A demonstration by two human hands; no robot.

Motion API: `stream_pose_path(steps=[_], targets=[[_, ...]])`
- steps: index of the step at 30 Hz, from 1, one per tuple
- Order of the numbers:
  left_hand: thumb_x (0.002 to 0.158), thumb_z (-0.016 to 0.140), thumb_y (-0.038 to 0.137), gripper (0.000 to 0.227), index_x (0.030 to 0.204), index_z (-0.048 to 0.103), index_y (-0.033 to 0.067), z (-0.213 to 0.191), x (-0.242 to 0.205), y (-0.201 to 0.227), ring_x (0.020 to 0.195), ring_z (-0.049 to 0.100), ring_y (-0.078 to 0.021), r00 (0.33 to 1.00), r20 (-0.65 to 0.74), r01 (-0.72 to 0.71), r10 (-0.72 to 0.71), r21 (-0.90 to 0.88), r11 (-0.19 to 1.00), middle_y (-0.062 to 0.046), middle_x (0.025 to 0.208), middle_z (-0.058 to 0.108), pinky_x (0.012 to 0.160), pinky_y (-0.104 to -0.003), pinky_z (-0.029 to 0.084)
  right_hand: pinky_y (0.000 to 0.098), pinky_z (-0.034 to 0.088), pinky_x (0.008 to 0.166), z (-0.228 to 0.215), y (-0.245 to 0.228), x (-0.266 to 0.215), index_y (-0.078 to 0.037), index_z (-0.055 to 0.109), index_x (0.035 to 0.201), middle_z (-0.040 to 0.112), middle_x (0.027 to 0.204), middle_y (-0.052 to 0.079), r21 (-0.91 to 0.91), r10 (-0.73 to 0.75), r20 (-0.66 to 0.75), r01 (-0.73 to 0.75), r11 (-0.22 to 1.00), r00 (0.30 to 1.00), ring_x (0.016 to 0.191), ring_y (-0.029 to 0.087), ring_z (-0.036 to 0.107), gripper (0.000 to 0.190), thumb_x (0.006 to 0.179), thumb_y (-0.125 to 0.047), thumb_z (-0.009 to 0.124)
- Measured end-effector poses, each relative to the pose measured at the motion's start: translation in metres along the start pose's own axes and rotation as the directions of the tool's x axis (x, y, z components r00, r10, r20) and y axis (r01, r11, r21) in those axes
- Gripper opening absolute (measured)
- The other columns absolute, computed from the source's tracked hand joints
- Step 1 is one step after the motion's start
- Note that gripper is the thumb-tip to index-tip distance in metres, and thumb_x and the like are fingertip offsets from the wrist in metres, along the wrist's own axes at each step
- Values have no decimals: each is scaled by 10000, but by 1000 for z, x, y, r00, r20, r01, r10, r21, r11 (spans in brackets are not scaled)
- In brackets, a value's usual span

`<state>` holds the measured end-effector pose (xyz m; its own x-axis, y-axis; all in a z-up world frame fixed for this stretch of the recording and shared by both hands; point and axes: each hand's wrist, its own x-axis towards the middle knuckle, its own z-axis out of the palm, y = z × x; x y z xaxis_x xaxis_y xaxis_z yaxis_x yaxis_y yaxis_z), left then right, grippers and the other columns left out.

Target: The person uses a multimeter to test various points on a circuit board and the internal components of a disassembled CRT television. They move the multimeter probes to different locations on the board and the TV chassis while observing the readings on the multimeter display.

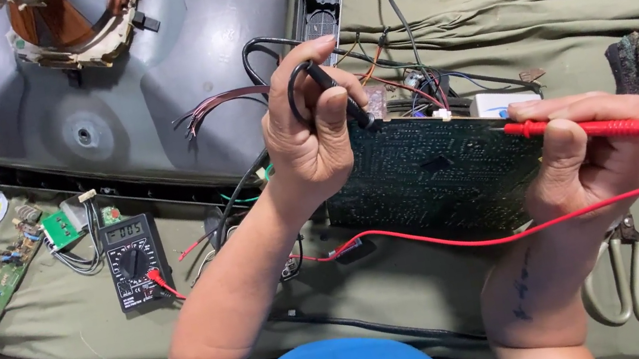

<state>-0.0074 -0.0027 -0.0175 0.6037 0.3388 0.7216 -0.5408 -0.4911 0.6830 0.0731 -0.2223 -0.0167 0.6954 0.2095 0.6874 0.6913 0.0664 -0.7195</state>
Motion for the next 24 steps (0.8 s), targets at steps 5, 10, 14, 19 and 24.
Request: stream_pose_path(steps=[5, 10, 14, 19, 24], targets=[[1180, 502, 202, 328, 1478, 376, 148, 0, -1, -1, 812, 612, -89, 1000, -5, -13, 13, -15, 1000, -16, 940, 649, 719, -218, 443, 362, 572, 951, -1, 4, -1, 19, 439, 1153, 645, 1047, 210, 22, -1, -5, 1, 1000, 1000, 972, 322, 700, 291, 1165, -244, 563], [1182, 496, 199, 316, 1472, 378, 154, 0, 0, 0, 783, 580, -85, 1000, -6, -15, 15, -7, 1000, -14, 938, 660, 716, -220, 437, 333, 528, 916, 0, 0, 1, 23, 433, 1154, 659, 1046, 205, -9, -9, 8, 10, 1000, 1000, 948, 289, 681, 259, 1179, -208, 546], [1181, 498, 197, 319, 1472, 374, 156, 0, 0, 0, 777, 581, -86, 1000, -3, -14, 14, 0, 1000, -13, 934, 662, 715, -222, 438, 324, 499, 888, -1, -2, 2, 36, 435, 1147, 672, 1054, 226, -46, -18, 21, 19, 999, 1000, 904, 273, 647, 263, 1182, -206, 533], [1172, 503, 197, 325, 1465, 383, 124, 0, 0, -1, 834, 632, -109, 1000, 15, -15, 15, -2, 1000, -31, 950, 626, 747, -236, 493, 337, 522, 910, 1, -4, 2, 37, 438, 1150, 665, 1049, 213, -39, -27, 19, 27, 999, 999, 927, 280, 663, 266, 1179, -208, 536], [1175, 509, 193, 316, 1462, 386, 146, 0, 2, 0, 819, 634, -94, 1000, 6, -30, 30, -8, 1000, -15, 939, 642, 727, -226, 480, 336, 518, 904, 0, -2, 2, 36, 440, 1147, 666, 1043, 213, -39, -27, 17, 27, 999, 1000, 922, 280, 660, 269, 1180, -212, 538]])
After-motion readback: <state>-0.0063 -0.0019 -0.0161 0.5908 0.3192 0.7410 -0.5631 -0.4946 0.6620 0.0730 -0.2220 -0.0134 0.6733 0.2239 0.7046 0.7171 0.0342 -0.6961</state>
